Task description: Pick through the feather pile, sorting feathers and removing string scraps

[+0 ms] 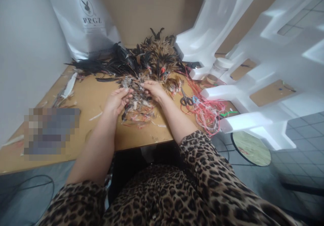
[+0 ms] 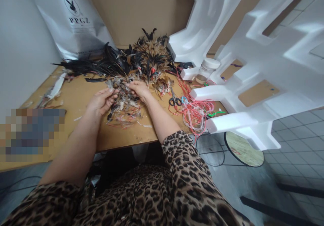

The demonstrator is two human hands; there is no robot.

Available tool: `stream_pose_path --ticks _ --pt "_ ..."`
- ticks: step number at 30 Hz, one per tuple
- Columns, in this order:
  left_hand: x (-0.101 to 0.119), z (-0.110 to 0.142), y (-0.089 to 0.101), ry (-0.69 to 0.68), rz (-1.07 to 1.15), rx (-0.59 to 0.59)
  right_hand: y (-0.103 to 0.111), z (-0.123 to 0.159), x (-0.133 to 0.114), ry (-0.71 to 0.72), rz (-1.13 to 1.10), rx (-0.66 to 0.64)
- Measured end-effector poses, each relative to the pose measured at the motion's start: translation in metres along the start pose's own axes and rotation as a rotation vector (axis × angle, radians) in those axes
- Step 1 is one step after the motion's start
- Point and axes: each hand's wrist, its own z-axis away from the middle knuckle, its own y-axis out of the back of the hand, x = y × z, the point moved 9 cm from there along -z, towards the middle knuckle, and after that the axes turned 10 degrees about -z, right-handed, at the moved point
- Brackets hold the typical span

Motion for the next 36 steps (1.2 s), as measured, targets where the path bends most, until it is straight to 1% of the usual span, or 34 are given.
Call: stream_pose_path --ticks 6,9,12,14,16,20,22,24,28,32,34,36 --pt "-0.006 0.006 -0.016 0.084 0.041 -0.147 -0.001 -0.001 0.0 0.094 0.055 0.057" --pt "-0.009 0.008 -0.02 0.12 0.054 -0.175 -0.005 0.0 0.0 0.15 0.114 0.061" --pt "-0.011 0.007 -0.022 0.148 0.066 -0.185 -0.012 0.0 0.001 0.182 0.151 0.023" --pt "-0.011 0.006 -0.02 0.145 0.063 -0.169 -0.013 -0.001 0.003 0.171 0.144 0.006" --pt "-0.01 0.003 -0.015 0.125 0.055 -0.123 -0.013 -0.002 0.005 0.138 0.119 0.003" --pt "0.003 0.0 -0.004 0.002 0.065 -0.014 -0.011 -0.002 0.009 0.076 0.083 0.016" --pt "0.011 0.002 -0.003 -0.072 0.072 0.0 -0.013 0.0 0.008 0.073 0.11 0.019" --pt "0.016 0.004 -0.005 -0.106 0.065 -0.016 -0.016 0.003 0.006 0.092 0.151 0.009" --pt "0.016 0.008 -0.013 -0.095 0.044 -0.074 -0.022 0.006 0.003 0.127 0.208 -0.012" --pt "0.009 0.01 -0.019 -0.055 -0.04 -0.124 -0.02 0.004 0.005 0.107 0.209 -0.013" --pt "0.004 0.01 -0.019 -0.02 -0.094 -0.116 -0.016 0.003 0.004 0.111 0.175 0.003" --pt "0.002 0.008 -0.015 -0.002 -0.12 -0.071 -0.011 0.002 0.0 0.14 0.138 0.035"
